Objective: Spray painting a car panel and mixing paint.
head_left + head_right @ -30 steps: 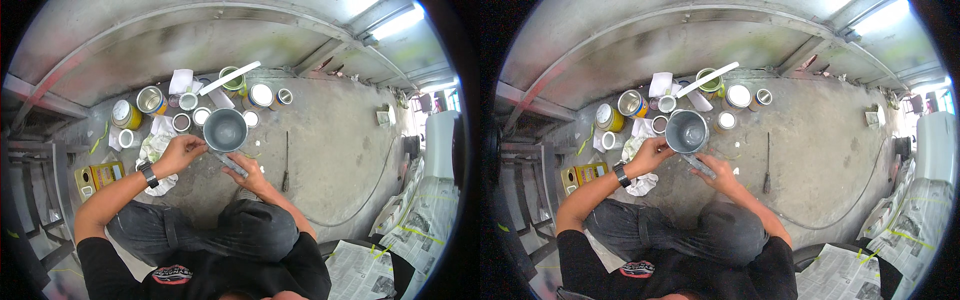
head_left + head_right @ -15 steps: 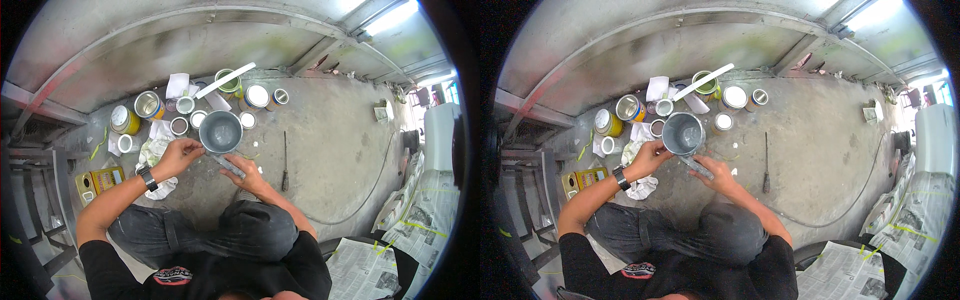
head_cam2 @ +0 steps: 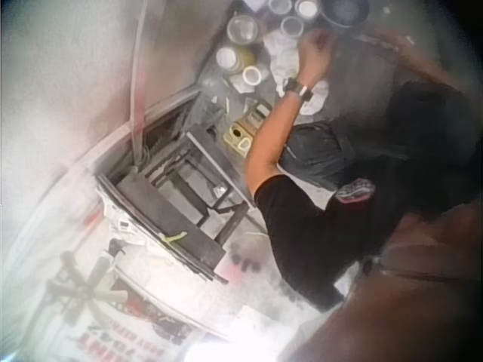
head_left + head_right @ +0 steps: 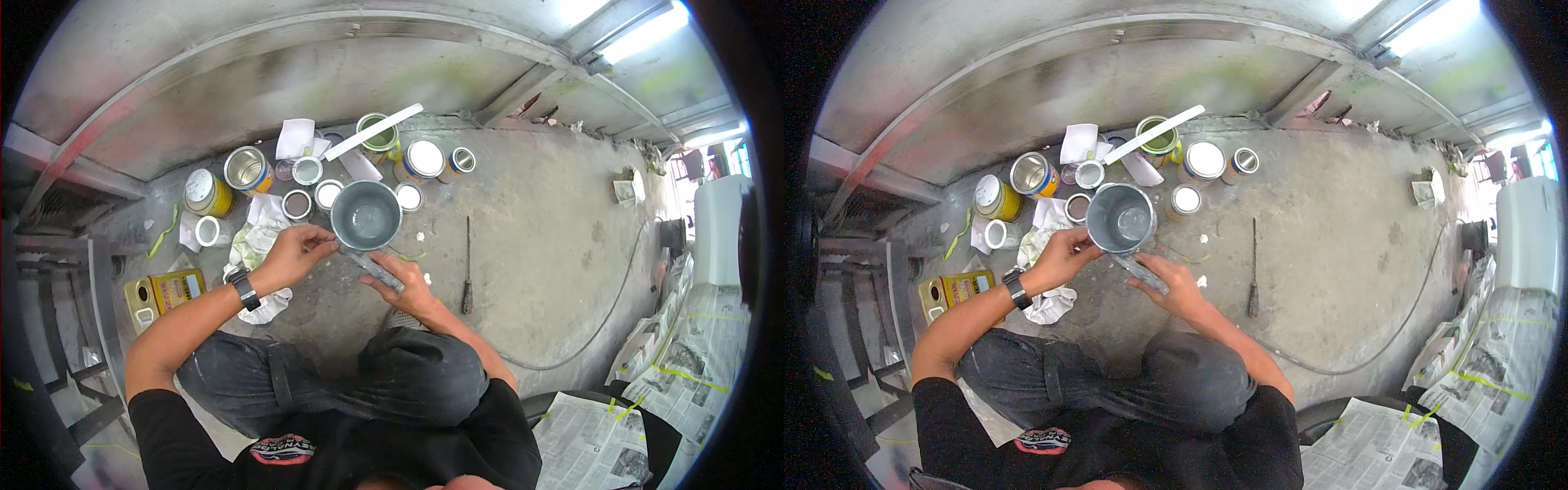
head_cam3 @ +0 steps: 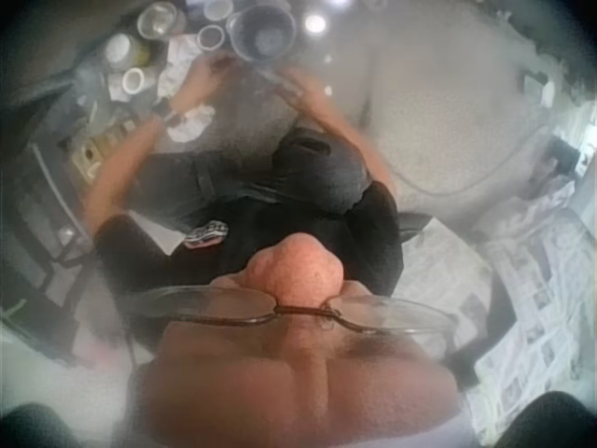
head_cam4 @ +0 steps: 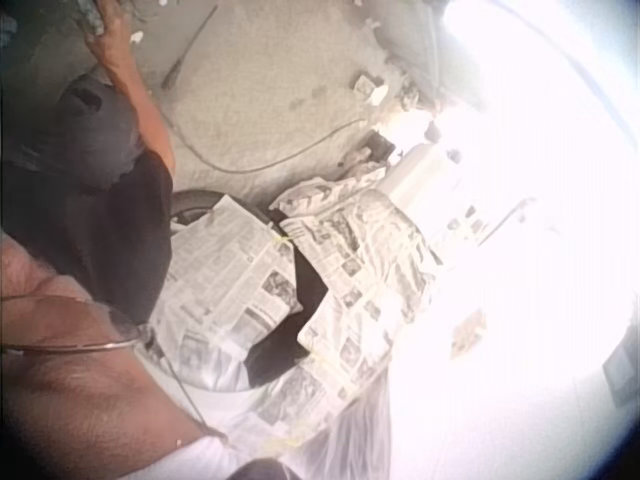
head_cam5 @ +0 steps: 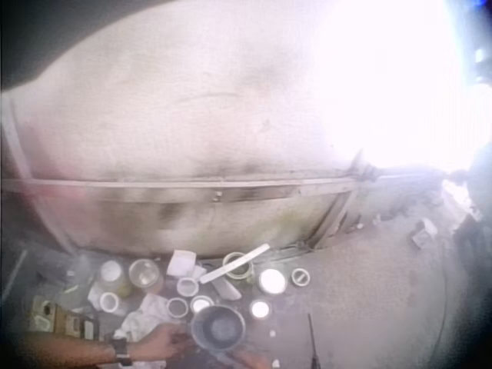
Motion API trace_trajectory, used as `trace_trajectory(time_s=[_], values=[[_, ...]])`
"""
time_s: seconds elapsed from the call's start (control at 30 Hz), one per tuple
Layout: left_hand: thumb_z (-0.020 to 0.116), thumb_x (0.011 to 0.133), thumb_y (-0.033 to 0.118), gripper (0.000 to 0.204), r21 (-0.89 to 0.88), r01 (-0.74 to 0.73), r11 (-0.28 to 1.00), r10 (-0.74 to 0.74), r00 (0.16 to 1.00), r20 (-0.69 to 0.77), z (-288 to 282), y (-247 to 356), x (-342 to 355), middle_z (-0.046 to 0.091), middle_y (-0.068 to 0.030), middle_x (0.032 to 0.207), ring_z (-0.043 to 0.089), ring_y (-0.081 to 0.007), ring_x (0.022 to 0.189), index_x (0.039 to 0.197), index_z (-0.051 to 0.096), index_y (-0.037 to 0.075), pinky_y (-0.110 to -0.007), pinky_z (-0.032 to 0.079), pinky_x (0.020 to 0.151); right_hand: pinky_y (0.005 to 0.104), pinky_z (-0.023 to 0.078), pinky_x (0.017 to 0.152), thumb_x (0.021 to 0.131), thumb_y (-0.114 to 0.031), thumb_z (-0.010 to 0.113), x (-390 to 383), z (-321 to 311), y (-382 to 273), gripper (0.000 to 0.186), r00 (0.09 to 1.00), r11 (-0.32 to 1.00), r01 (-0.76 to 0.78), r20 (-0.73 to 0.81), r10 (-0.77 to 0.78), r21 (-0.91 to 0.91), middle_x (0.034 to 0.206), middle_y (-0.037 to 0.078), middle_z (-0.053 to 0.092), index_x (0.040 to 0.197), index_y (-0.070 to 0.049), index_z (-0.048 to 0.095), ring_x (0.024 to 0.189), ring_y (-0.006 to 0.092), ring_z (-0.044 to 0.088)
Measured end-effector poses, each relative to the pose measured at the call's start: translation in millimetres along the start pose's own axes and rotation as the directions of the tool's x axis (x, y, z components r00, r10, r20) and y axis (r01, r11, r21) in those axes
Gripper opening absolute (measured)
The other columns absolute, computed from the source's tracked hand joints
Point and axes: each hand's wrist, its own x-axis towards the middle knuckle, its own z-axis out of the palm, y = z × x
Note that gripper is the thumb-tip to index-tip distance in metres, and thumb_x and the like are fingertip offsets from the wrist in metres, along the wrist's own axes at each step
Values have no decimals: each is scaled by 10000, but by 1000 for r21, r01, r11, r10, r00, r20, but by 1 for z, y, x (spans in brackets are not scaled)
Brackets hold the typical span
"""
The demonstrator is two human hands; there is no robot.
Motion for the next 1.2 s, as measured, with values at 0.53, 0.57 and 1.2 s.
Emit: trace_trajectory(time_s=[0.53, 0.57, 1.2], values=[[721, 910, 224, 394, 42, 36, 998, -33, 998, -60, -23, -11, 4, 733, -153, 1010, 705, -190, 823, 1215, 658, -17, -323, 552, 753, 405, 557, 883, 775, -143, 854, 0, -5, 2, 521, 998, 998, -66, 24, 66, -18, 1060, 202, 720, 1234, -9, 646, 967, 369, 713], [720, 904, 225, 436, 177, 70, 982, -48, 991, -124, -37, -10, 8, 727, -174, 1048, 710, -214, 816, 1259, 632, -12, -334, 556, 759, 408, 559, 888, 776, -131, 851, 1, -1, 5, 530, 1000, 999, 16, 1, -16, -28, 1083, 213, 716, 1247, -8, 640, 978, 370, 714], [814, 749, 357, 722, 680, 318, 660, 57, 882, -468, -210, -147, 15, 544, -256, 1345, 492, -404, 1270, 1356, 578, 44, -482, 387, 1094, 387, 540, 841, 764, -66, 832, -5, -8, 2, 558, 1000, 1000, 3, -29, -2, 27, 1083, 212, 711, 1278, 6, 627, 950, 372, 703]])
